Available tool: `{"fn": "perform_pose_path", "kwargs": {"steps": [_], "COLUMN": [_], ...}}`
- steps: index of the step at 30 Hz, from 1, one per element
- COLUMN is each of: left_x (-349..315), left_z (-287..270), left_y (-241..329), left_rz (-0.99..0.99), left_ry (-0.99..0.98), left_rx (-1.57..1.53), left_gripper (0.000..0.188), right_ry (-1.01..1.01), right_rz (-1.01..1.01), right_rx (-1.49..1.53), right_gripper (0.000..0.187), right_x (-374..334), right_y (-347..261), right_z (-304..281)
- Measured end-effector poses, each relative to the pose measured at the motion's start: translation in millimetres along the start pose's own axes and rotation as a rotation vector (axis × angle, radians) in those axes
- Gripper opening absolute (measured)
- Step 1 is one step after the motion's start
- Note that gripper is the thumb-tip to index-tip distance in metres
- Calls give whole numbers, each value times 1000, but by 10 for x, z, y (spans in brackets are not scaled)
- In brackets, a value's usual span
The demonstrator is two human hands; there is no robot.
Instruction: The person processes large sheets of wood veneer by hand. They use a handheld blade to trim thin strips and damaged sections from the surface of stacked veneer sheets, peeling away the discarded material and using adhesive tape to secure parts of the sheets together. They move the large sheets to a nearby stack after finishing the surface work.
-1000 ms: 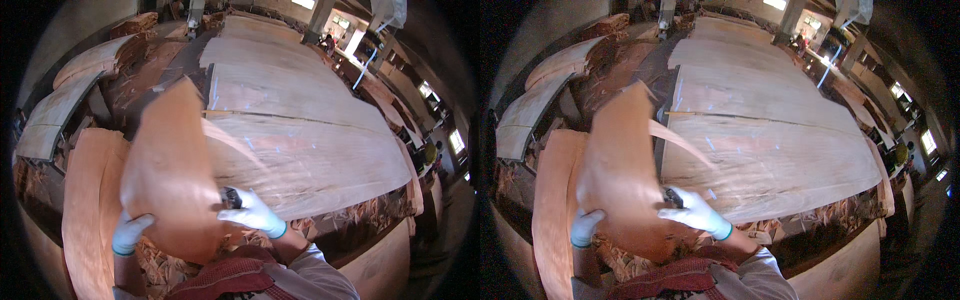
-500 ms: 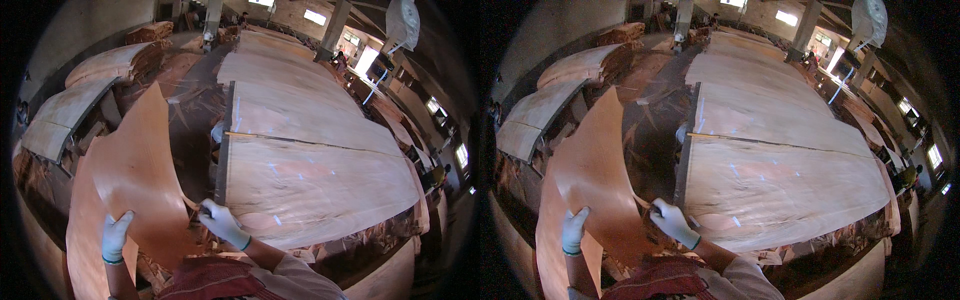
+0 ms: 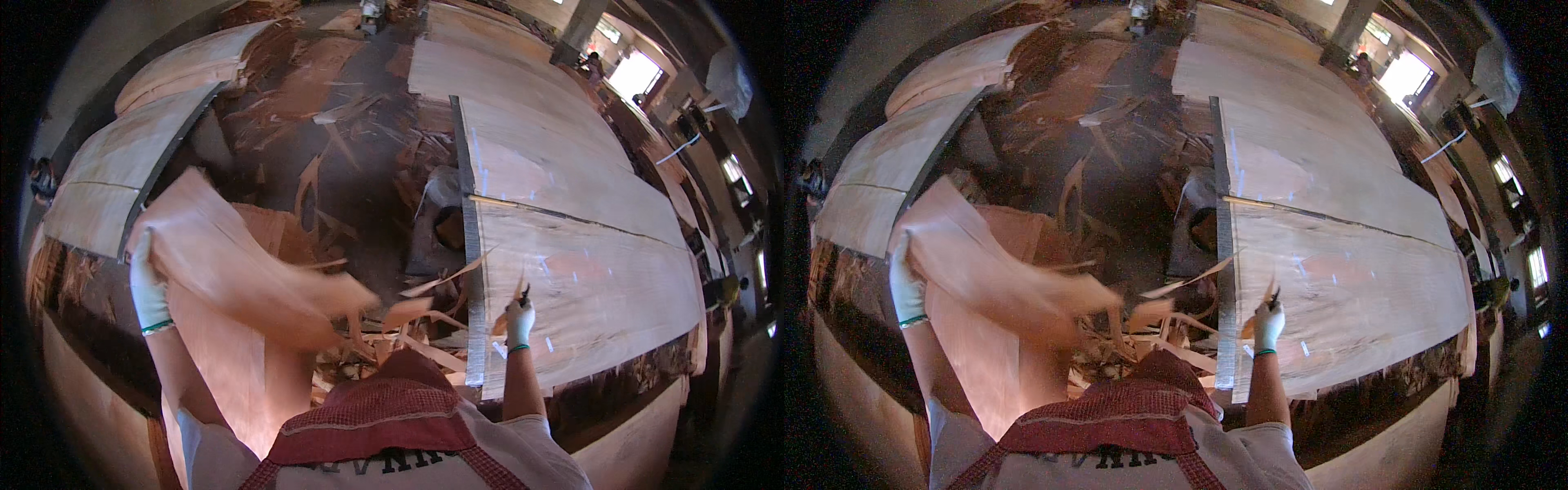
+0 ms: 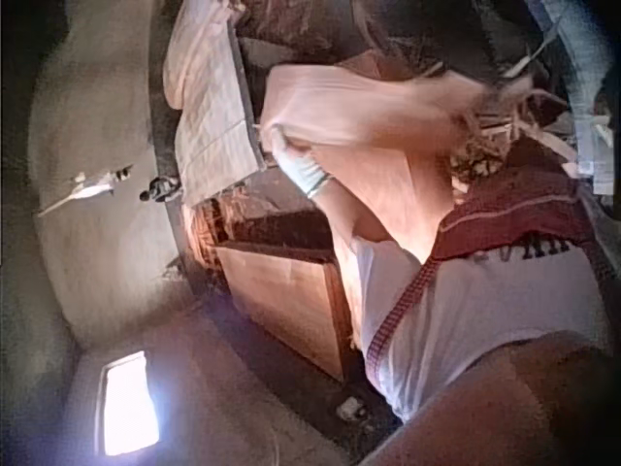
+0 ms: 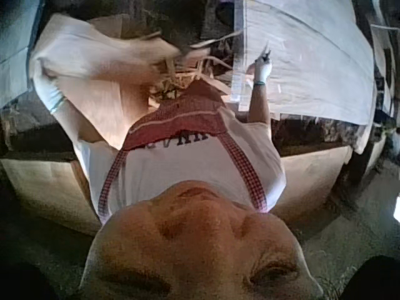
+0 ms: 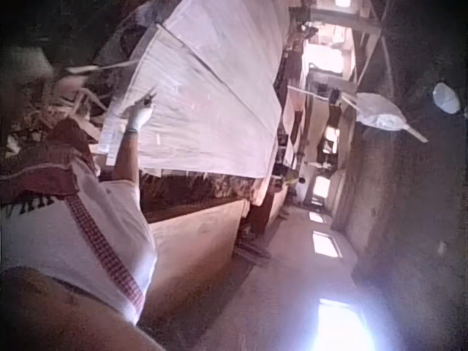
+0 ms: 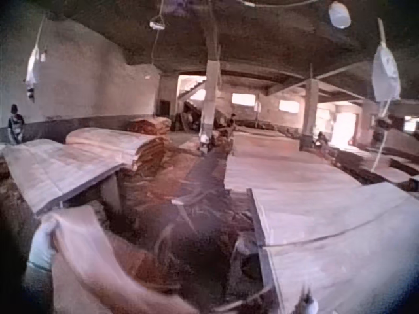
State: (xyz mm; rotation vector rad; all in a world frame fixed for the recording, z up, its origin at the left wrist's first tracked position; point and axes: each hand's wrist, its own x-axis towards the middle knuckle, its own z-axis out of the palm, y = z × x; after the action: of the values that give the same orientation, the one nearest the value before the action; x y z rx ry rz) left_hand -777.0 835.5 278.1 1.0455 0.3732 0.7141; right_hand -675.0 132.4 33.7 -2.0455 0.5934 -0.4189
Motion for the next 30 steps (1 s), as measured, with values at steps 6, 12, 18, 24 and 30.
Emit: {"fn": "perform_pose_path", "kwargs": {"steps": [6, 12, 18, 24, 30], "left_x": [1396, 2267, 3095, 3327, 4508], "left_z": [-423, 288, 1111, 2958, 3503], "left_y": [-436, -1028, -1307, -2077, -3248], "left_rz": [72, 1040, 1163, 281, 460], "left_ry": [47, 122, 62, 60, -200], "left_rx": [-29, 1301, 1412, 491, 939], "left_gripper": [36, 54, 60, 58, 54], "right_ry": [-267, -599, -200, -148, 268], "right_rz": [-285, -394, 40, 327, 718], "right_rx": [-274, -396, -182, 37, 291], "right_gripper": [39, 55, 42, 43, 36], "right_x": [-148, -52, 1279, 1809, 1174], "right_y": [-409, -1131, -1581, -1484, -1099], "right_z": [299, 1198, 1558, 1961, 2113]}}
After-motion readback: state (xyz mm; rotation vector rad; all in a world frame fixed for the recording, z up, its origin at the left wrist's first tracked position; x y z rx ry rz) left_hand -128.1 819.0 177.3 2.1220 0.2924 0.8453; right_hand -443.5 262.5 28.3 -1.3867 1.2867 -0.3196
